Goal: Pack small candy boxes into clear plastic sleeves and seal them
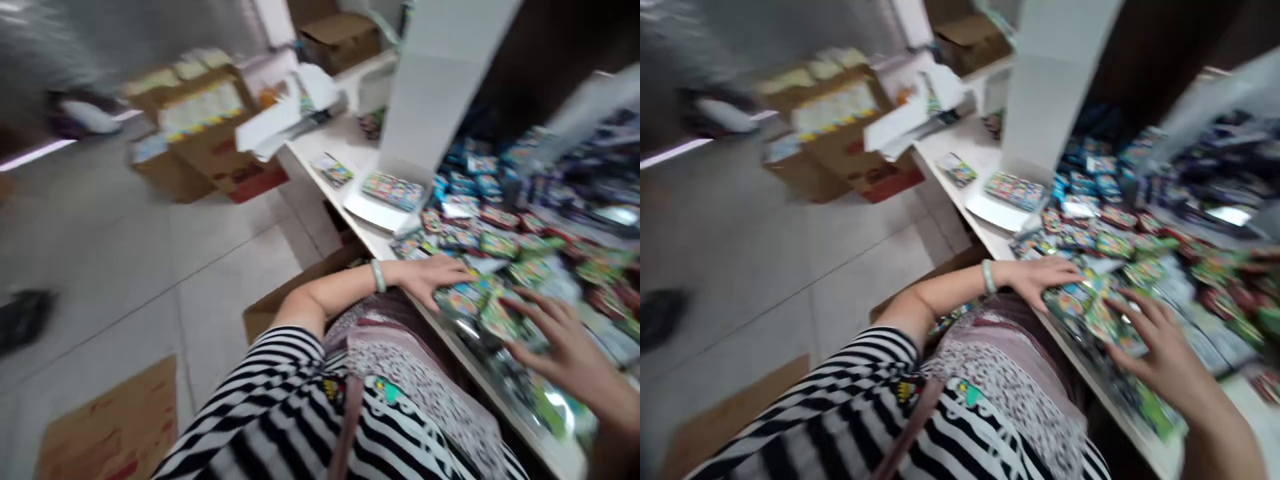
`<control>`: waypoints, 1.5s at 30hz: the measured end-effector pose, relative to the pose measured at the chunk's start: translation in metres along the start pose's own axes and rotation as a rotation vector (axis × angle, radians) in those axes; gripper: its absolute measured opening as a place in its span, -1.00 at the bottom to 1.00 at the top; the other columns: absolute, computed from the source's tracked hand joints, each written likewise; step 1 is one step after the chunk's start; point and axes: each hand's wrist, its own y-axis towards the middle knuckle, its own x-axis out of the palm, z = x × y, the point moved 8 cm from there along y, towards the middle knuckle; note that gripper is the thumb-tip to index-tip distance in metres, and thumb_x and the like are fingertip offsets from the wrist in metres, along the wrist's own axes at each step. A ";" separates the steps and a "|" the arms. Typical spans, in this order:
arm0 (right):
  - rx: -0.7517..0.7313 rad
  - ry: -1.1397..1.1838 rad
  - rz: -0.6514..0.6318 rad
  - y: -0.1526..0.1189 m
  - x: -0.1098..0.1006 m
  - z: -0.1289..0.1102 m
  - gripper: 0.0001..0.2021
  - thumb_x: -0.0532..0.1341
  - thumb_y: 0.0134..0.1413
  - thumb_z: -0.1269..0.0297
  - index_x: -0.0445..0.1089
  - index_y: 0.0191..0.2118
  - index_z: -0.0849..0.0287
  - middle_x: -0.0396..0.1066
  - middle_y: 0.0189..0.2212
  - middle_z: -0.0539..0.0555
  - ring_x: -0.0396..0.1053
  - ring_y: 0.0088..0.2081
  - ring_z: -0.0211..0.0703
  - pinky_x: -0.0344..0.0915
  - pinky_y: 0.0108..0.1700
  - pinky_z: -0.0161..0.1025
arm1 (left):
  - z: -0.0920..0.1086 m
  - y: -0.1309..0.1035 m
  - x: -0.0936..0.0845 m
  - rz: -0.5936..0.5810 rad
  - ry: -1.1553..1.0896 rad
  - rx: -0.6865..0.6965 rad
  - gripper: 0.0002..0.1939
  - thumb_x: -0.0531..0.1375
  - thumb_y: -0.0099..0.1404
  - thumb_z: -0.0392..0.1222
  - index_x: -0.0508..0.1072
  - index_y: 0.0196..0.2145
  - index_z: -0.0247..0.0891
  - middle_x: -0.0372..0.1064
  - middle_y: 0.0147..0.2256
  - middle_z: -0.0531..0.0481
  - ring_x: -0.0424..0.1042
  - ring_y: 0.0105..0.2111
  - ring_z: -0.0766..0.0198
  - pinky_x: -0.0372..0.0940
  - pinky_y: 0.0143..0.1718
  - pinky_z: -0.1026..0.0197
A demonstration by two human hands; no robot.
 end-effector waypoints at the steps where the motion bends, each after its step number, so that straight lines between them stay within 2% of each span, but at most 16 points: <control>1: 0.012 -0.011 0.024 -0.003 -0.003 0.002 -0.31 0.20 0.17 0.05 -0.02 0.37 -0.39 0.30 0.15 0.26 0.35 0.09 0.40 0.34 0.05 0.35 | -0.001 0.001 0.001 0.023 -0.037 0.004 0.05 0.31 0.08 0.22 0.14 0.35 -0.48 0.17 0.24 -0.39 0.18 0.24 -0.15 0.05 0.33 -0.02; 3: 0.020 -0.006 0.048 -0.003 -0.011 0.008 -0.34 0.25 0.16 0.10 0.09 0.35 -0.18 0.27 0.18 0.26 0.29 0.15 0.38 0.28 0.11 0.36 | -0.007 0.002 0.003 0.066 -0.076 0.002 0.02 0.32 0.09 0.23 0.12 0.36 -0.30 0.16 0.26 -0.32 0.17 0.24 -0.17 0.05 0.32 -0.13; 4: 0.049 0.001 0.038 -0.003 -0.015 0.012 -0.37 0.25 0.16 0.11 0.13 0.33 -0.12 0.25 0.21 0.25 0.25 0.19 0.36 0.26 0.15 0.34 | -0.011 0.002 0.003 0.084 -0.080 0.005 0.02 0.32 0.09 0.24 0.11 0.37 -0.28 0.16 0.26 -0.32 0.17 0.24 -0.17 0.07 0.31 -0.16; 7: 0.137 0.027 0.130 -0.009 -0.041 0.019 -0.42 0.27 0.15 0.13 0.23 0.28 -0.03 0.24 0.22 0.25 0.21 0.22 0.30 0.19 0.21 0.29 | -0.024 -0.002 -0.006 0.177 -0.040 -0.039 0.03 0.33 0.09 0.23 0.08 0.36 -0.29 0.17 0.22 -0.35 0.19 0.21 -0.15 0.14 0.27 -0.18; 9: 0.126 0.091 0.101 -0.016 -0.047 0.012 -0.45 0.27 0.15 0.14 0.26 0.26 0.00 0.25 0.23 0.25 0.21 0.23 0.26 0.17 0.23 0.26 | -0.031 -0.005 -0.012 0.226 0.003 -0.074 0.03 0.33 0.09 0.22 0.07 0.36 -0.30 0.17 0.20 -0.34 0.20 0.20 -0.14 0.16 0.26 -0.17; 14: 0.057 0.198 -0.070 -0.023 -0.023 -0.001 -0.44 0.27 0.13 0.21 0.26 0.26 -0.01 0.21 0.29 0.19 0.15 0.27 0.19 0.20 0.25 0.25 | -0.035 -0.006 -0.011 0.244 0.085 -0.101 0.04 0.34 0.07 0.21 0.06 0.36 -0.30 0.17 0.20 -0.32 0.20 0.20 -0.16 0.15 0.26 -0.17; 20: 0.105 0.057 -0.199 -0.015 -0.001 0.008 -0.46 0.30 0.04 0.26 0.38 0.19 0.15 0.28 0.23 0.27 0.21 0.19 0.28 0.25 0.18 0.27 | -0.026 0.001 -0.002 0.132 0.094 -0.047 -0.03 0.33 0.10 0.18 0.13 0.34 -0.29 0.21 0.20 -0.33 0.20 0.20 -0.17 0.11 0.27 -0.18; 25: 0.134 0.042 -0.252 -0.012 0.006 0.013 -0.46 0.33 0.01 0.22 0.43 0.16 0.13 0.32 0.20 0.27 0.25 0.14 0.35 0.25 0.14 0.31 | -0.022 0.006 0.003 0.055 -0.025 -0.009 -0.06 0.33 0.10 0.17 0.16 0.34 -0.20 0.21 0.22 -0.28 0.24 0.20 -0.13 0.16 0.26 -0.17; 32: 0.123 0.130 -0.209 -0.014 0.002 0.023 -0.50 0.30 0.08 0.14 0.43 0.15 0.12 0.34 0.17 0.25 0.27 0.14 0.25 0.26 0.16 0.23 | -0.027 0.005 0.003 0.029 -0.106 -0.002 -0.07 0.33 0.08 0.25 0.21 0.31 -0.17 0.22 0.21 -0.26 0.25 0.21 -0.11 0.19 0.26 -0.15; 39: 0.171 0.079 -0.140 -0.015 0.008 0.028 -0.48 0.31 0.08 0.11 0.40 0.17 0.12 0.33 0.16 0.28 0.25 0.15 0.33 0.22 0.17 0.32 | -0.026 0.009 0.001 0.046 -0.093 -0.027 -0.07 0.30 0.12 0.27 0.19 0.32 -0.23 0.22 0.20 -0.28 0.23 0.21 -0.10 0.16 0.28 -0.15; 42: 0.171 0.158 -0.095 -0.016 0.014 0.026 -0.38 0.30 0.11 0.14 0.24 0.28 0.06 0.25 0.22 0.26 0.19 0.23 0.28 0.19 0.23 0.31 | -0.024 0.010 0.003 0.062 -0.073 -0.023 -0.05 0.30 0.11 0.29 0.18 0.32 -0.22 0.22 0.20 -0.28 0.23 0.21 -0.09 0.17 0.27 -0.15; 45: 0.194 0.285 0.011 -0.019 0.017 0.025 -0.22 0.31 0.12 0.05 0.01 0.39 0.00 0.11 0.31 0.25 0.10 0.32 0.19 0.16 0.30 0.25 | -0.022 0.010 0.004 0.100 -0.053 -0.024 -0.03 0.30 0.11 0.30 0.16 0.33 -0.23 0.22 0.20 -0.29 0.24 0.20 -0.09 0.18 0.26 -0.15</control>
